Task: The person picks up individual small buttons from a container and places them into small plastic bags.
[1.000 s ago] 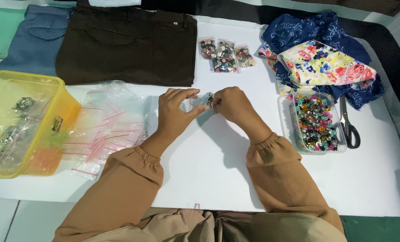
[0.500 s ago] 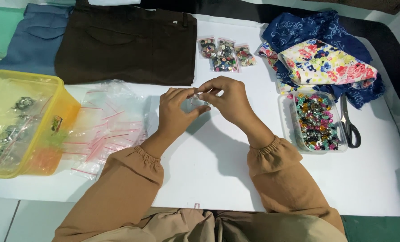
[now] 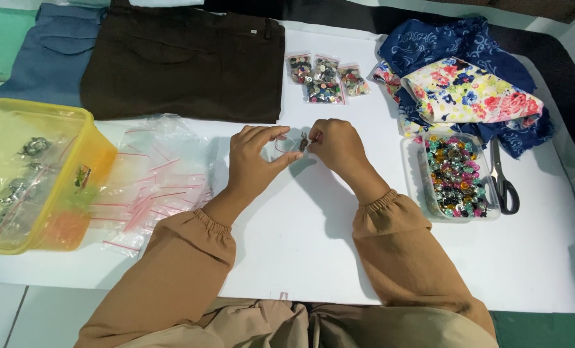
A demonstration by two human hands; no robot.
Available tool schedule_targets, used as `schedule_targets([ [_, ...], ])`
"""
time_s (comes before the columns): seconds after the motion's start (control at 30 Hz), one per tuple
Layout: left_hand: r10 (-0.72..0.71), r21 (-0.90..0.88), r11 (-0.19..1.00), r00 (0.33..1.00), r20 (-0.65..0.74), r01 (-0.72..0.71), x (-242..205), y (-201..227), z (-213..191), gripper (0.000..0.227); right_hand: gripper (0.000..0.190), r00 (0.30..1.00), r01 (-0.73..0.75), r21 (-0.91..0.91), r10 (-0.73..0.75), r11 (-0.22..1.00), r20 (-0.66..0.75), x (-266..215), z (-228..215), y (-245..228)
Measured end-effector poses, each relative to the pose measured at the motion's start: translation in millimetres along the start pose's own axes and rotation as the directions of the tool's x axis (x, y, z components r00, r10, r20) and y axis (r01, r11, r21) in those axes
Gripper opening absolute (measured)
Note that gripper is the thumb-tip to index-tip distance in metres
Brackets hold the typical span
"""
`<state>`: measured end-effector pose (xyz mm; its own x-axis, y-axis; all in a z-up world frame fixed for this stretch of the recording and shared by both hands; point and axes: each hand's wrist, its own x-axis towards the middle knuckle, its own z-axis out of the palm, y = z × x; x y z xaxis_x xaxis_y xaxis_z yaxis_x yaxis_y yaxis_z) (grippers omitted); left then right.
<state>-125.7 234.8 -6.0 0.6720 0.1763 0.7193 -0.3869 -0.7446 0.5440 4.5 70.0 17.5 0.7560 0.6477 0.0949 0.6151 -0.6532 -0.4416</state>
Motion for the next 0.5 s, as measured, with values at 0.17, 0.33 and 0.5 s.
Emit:
schedule_targets([
  [0.17, -0.016, 0.009, 1.000, 1.000, 0.018, 0.016, -0.2, -0.6, 0.1, 0.048, 0.017, 1.000, -0.021, 0.009, 0.021, 1.000, 0.004, 3.5, 9.3, 10.4],
  [0.33, -0.011, 0.011, 1.000, 1.000, 0.023, 0.011, -1.0, -2.7, 0.9, 0.049, 0.021, 0.997, -0.080, 0.084, 0.078, 0.993, 0.028, -4.0, -3.8, -0.5],
  [0.5, -0.004, 0.029, 1.000, 1.000, 0.014, 0.004, -1.3, -2.3, 1.0, 0.049, 0.019, 0.995, -0.097, 0.094, 0.092, 0.991, 0.049, 3.2, 1.7, 6.0],
])
